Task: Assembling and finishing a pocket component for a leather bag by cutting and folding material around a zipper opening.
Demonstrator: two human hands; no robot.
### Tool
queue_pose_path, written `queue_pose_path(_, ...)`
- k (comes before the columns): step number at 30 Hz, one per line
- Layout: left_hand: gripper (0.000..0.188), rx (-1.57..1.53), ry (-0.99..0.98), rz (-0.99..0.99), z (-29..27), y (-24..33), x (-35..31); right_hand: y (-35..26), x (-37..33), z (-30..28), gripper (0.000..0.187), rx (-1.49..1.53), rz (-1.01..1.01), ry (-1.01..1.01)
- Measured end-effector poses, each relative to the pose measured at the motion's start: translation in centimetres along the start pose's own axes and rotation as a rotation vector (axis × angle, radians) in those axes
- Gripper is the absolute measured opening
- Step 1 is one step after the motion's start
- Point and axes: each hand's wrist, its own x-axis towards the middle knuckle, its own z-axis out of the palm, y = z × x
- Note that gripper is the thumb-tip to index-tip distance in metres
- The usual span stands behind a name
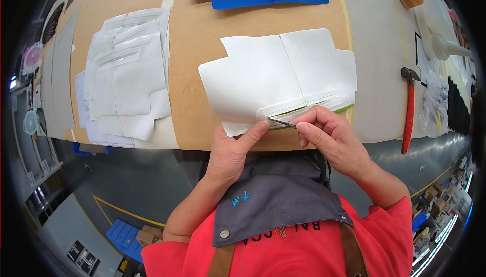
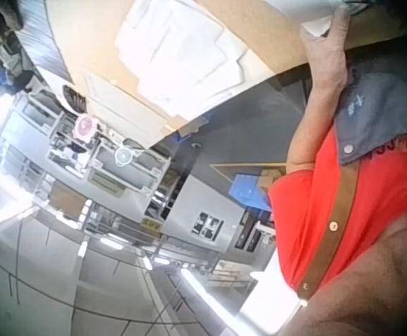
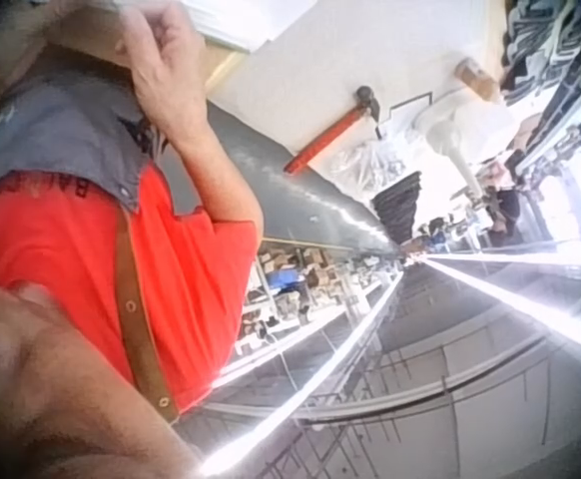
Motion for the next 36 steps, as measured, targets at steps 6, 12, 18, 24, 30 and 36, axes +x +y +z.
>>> queue_pose_path(6,0.037,0.013,-0.004,0.006,0.0,0.0,-0.1,0.0,0.2,0.0,0.023,0.013,0.014,-0.016)
queue_pose_path(12,0.034,0.055,-0.006,0.044,0.2,0.0,-0.3,0.4,0.1,0.5,0.021,-0.004,-0.05,0.028)
queue_pose_path(18,0.03,0.104,-0.017,0.082,0.3,0.1,-0.4,0.7,0.0,0.5,0.02,0.005,-0.067,0.045)
queue_pose_path(24,0.028,0.122,-0.007,0.107,0.4,-0.1,-0.4,0.7,0.1,0.6,0.019,-0.003,-0.063,0.053)
queue_pose_path(30,0.026,0.179,0.002,0.11,0.3,-0.1,-0.4,0.9,0.2,0.7,0.019,0.006,-0.053,0.062)
queue_pose_path(36,0.027,0.173,0.011,0.101,0.4,-0.1,-0.5,1.0,0.1,0.8,0.018,0.013,-0.06,0.075)
